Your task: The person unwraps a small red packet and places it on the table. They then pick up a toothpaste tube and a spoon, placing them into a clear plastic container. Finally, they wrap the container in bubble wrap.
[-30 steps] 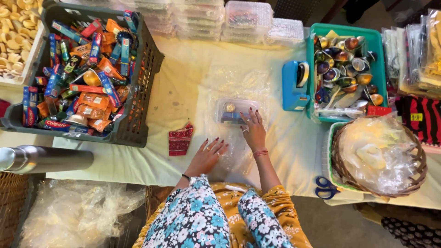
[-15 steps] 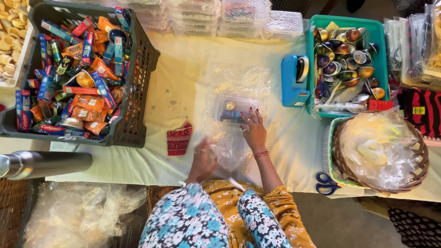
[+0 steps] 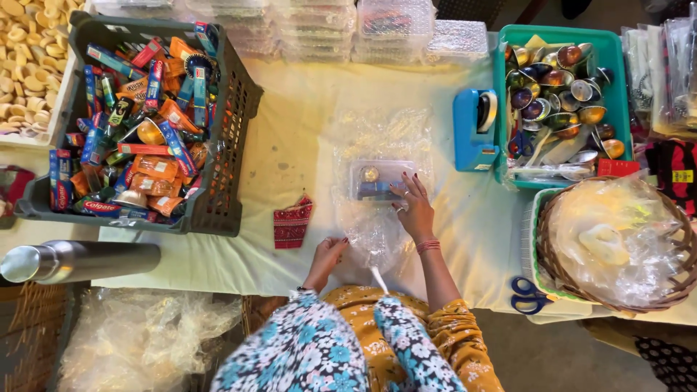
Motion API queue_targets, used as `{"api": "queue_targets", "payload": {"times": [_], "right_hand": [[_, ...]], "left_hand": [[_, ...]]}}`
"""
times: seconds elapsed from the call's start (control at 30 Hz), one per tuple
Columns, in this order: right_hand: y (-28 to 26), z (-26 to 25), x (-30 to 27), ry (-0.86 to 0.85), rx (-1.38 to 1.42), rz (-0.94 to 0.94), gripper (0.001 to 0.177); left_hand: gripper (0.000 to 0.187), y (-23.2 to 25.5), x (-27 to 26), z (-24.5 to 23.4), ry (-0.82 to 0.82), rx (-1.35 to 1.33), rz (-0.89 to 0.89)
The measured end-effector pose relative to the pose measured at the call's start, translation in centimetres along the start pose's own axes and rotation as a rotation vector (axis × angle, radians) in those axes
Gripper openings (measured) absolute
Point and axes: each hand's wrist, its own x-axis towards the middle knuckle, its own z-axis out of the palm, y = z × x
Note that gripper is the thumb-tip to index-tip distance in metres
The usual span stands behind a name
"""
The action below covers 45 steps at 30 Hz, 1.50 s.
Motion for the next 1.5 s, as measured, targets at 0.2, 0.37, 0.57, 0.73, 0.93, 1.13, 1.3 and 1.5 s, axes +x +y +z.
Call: {"api": "queue_targets", "payload": {"times": [0.2,0.37,0.57,0.73,0.93,1.13,1.3,1.5], "right_hand": [[1.1,0.2,0.5,-0.005,0.097,-0.070,0.055],[1.3,0.7,0.1,0.006,0.125,-0.052,0.055],[0.9,0.4,-0.3,0.007,0.108,-0.083,0.056],[0.0,0.3,-1.0,-0.025,0.101,-0.071,0.058],[0.0,0.7,-1.1,-0.014,0.083,-0.080,0.061],[0.1,0.1,-1.2,-0.035,0.026,-0.180,0.080],[0.4,-1.4,-1.9,-0.057,-0.082,-0.220,0.101],[4.2,-4.6,-3.6,-0.088,0.119,-0.118,0.103]], "left_hand": [[0.035,8.0,-4.3,4.2,0.023,-0.459,-0.148],[0.019,5.0,-2.2,3.6,-0.099,-0.617,-0.316],[0.027,4.0,-2.1,-0.7,-0.035,-0.013,-0.118],[0.033,9.0,-5.5,-4.9,0.129,0.605,0.050],[0.052,19.2,-7.5,-0.7,0.329,1.049,0.270],[0.074,23.7,-2.3,9.8,0.158,1.010,0.803],[0.087,18.2,2.8,14.0,0.069,1.077,0.906],[0.111,18.4,2.5,13.8,0.040,1.192,0.801]]}}
